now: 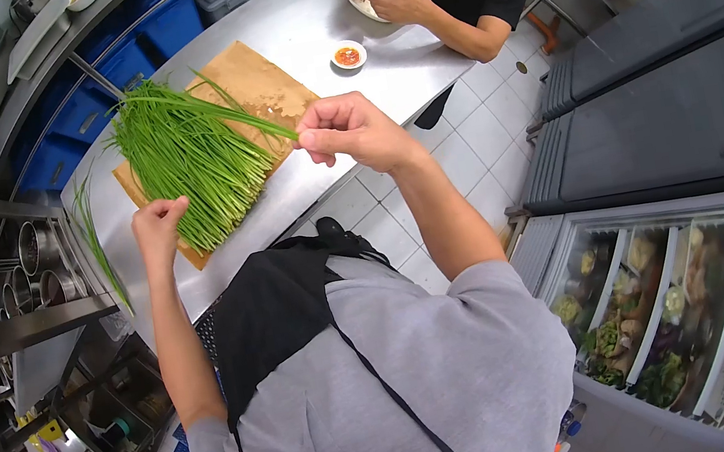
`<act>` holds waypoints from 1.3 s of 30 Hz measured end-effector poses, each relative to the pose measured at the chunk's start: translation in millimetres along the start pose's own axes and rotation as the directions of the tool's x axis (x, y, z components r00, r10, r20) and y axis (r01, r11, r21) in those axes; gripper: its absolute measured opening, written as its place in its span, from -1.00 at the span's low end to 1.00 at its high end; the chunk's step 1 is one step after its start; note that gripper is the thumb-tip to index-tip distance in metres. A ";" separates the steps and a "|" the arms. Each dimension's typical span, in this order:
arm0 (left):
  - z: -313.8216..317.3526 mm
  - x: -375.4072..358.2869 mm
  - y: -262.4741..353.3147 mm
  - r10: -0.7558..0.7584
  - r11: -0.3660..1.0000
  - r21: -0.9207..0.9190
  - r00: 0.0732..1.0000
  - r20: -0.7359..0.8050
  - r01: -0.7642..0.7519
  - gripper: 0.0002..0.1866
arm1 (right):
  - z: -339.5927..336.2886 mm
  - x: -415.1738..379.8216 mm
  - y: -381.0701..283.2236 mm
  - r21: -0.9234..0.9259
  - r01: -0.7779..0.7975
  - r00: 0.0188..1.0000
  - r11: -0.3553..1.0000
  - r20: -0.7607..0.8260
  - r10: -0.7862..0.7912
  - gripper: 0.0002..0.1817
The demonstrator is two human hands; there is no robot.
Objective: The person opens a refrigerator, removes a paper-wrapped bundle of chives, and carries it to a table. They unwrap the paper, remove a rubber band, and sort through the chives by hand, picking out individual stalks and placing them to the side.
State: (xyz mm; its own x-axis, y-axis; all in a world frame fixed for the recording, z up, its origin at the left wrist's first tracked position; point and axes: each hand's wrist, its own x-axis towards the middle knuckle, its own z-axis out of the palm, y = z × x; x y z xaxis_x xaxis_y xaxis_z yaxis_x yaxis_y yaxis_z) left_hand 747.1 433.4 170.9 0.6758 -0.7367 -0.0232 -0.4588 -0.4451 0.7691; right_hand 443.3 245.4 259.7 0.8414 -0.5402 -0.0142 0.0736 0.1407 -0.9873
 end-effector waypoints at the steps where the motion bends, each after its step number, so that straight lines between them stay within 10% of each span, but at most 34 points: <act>1: 0.0 -4.3 16.9 0.045 0.987 0.152 0.999 -0.013 -0.043 -0.64 | 3.9 3.8 3.2 0.010 0.007 1.000 1.000 0.003 -0.007 -0.78; 6: 10.6 -3.2 17.1 0.299 0.775 0.604 0.950 -0.090 -0.187 -0.71 | 16.6 18.1 15.3 0.002 0.043 0.999 0.999 -0.017 -0.043 -0.79; 15: -4.8 -6.8 31.0 0.381 0.785 0.573 0.913 -0.145 -0.237 -0.60 | 32.4 23.0 39.6 0.003 0.023 0.994 1.000 -0.102 -0.023 -0.85; 20: 10.5 -12.9 43.6 0.354 0.920 -0.148 0.931 -0.084 -0.363 -0.70 | 58.3 32.8 49.4 0.030 0.011 0.994 0.999 -0.109 -0.008 -0.83; 25: 9.2 -34.9 72.8 0.128 0.746 -0.663 0.990 0.064 -0.054 -0.78 | 101.4 45.7 65.1 0.022 -0.027 0.996 0.999 -0.086 0.029 -0.86; 39: -49.0 -68.8 39.0 0.098 0.809 -0.585 0.967 0.237 0.061 -0.85 | 144.5 92.0 48.2 0.170 -0.251 0.957 0.953 0.188 0.219 -0.54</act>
State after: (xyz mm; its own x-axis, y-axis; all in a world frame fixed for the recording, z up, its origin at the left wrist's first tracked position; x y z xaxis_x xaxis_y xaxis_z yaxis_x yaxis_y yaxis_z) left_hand 711.0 491.6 233.8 0.4719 -0.8761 -0.0983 0.0079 -0.1073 0.9942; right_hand 601.6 322.4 233.7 0.9223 -0.3304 -0.2003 -0.0503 0.4112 -0.9101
